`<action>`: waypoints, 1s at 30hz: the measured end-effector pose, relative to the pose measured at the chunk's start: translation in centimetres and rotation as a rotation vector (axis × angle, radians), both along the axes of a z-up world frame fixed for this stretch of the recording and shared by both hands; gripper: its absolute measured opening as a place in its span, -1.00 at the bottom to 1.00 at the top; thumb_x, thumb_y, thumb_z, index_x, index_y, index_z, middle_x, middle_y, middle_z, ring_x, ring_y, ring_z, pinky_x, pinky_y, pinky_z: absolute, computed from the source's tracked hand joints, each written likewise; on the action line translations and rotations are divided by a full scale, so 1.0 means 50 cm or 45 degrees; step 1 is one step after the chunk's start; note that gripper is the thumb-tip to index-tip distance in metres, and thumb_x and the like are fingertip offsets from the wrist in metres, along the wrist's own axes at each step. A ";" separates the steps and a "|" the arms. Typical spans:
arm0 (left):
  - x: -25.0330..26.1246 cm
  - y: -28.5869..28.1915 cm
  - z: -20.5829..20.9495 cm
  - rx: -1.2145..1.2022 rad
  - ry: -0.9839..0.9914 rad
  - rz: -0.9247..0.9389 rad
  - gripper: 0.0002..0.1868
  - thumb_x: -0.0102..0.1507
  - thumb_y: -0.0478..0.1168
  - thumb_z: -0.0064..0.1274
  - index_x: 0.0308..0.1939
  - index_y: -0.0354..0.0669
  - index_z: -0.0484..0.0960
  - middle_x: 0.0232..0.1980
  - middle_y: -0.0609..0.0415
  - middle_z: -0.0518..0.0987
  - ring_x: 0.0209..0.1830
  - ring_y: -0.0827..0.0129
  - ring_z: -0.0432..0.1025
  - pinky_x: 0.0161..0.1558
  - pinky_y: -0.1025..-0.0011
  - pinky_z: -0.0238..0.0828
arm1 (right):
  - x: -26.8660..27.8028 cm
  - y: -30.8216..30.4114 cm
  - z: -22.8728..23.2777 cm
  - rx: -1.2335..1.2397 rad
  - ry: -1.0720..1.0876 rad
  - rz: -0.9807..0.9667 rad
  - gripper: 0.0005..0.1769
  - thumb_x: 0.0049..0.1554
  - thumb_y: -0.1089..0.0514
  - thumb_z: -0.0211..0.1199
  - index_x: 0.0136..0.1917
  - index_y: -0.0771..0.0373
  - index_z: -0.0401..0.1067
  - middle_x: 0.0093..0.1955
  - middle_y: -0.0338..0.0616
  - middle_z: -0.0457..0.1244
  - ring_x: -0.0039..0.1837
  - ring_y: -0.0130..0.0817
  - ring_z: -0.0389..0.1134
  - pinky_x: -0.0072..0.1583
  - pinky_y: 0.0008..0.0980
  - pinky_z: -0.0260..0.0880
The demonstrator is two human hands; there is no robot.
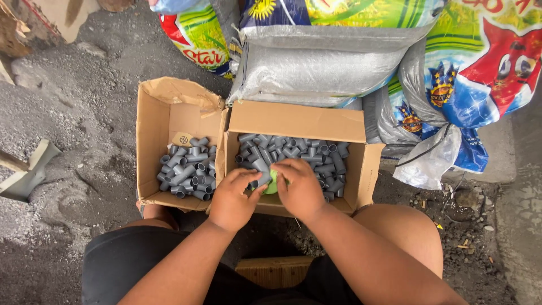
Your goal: Cleaning PVC pipe fittings with a cloth
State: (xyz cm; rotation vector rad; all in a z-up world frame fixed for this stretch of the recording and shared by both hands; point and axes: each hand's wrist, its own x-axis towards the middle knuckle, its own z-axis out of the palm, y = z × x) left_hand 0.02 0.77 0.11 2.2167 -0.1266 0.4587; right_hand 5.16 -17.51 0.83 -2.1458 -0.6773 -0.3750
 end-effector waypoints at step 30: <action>0.018 0.009 -0.013 -0.502 1.078 0.326 -0.58 0.41 0.18 -0.08 -0.08 -0.07 0.61 -0.40 0.09 0.76 -0.41 0.41 0.68 -0.38 0.49 0.62 | -0.040 0.034 0.021 -0.110 0.193 0.098 -0.74 0.14 0.36 0.20 0.06 0.21 0.61 -0.05 -0.03 0.38 0.01 0.04 0.45 -0.06 -0.14 0.60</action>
